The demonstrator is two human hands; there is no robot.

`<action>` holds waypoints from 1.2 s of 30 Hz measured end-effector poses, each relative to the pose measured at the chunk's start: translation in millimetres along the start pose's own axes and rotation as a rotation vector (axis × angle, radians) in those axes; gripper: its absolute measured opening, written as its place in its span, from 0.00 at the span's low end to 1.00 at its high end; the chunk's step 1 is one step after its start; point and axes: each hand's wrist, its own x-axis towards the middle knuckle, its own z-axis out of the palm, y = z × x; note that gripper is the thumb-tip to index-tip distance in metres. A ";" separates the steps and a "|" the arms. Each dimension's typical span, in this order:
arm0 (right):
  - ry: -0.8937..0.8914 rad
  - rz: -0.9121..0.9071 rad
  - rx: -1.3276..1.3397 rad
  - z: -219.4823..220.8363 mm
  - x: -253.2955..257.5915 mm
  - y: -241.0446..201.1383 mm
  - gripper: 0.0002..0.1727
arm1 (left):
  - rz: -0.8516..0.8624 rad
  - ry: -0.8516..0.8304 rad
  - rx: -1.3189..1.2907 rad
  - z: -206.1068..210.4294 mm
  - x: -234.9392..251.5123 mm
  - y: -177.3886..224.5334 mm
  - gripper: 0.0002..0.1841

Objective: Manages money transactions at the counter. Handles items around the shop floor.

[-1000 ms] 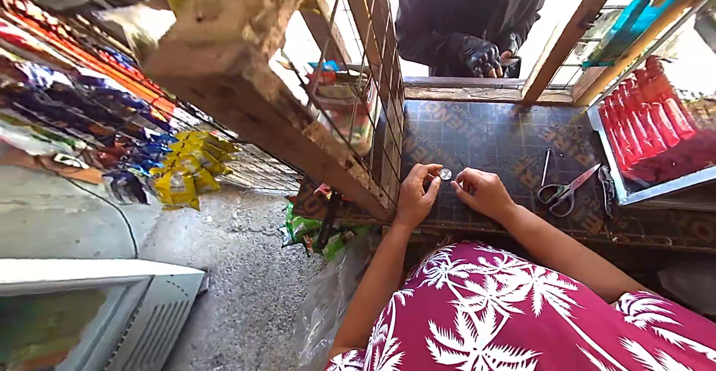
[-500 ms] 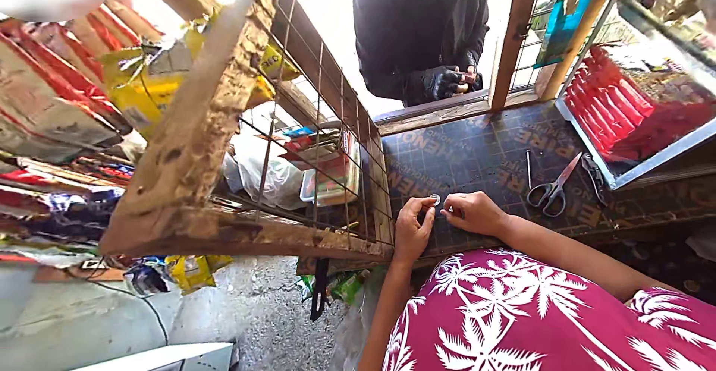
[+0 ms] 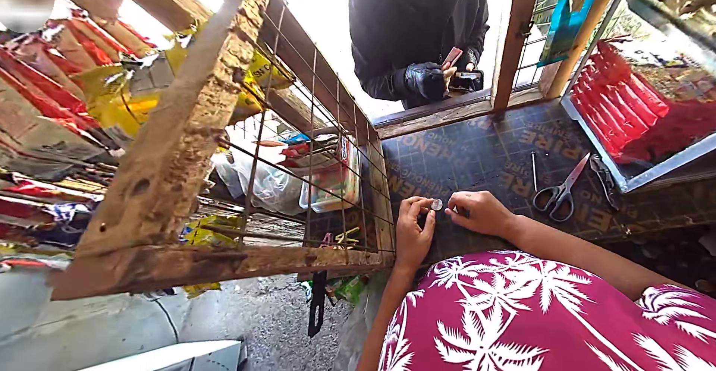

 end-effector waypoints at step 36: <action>-0.382 0.646 -0.400 -90.4 48.1 49.6 0.27 | 0.362 -0.215 0.679 65.2 53.6 42.2 0.24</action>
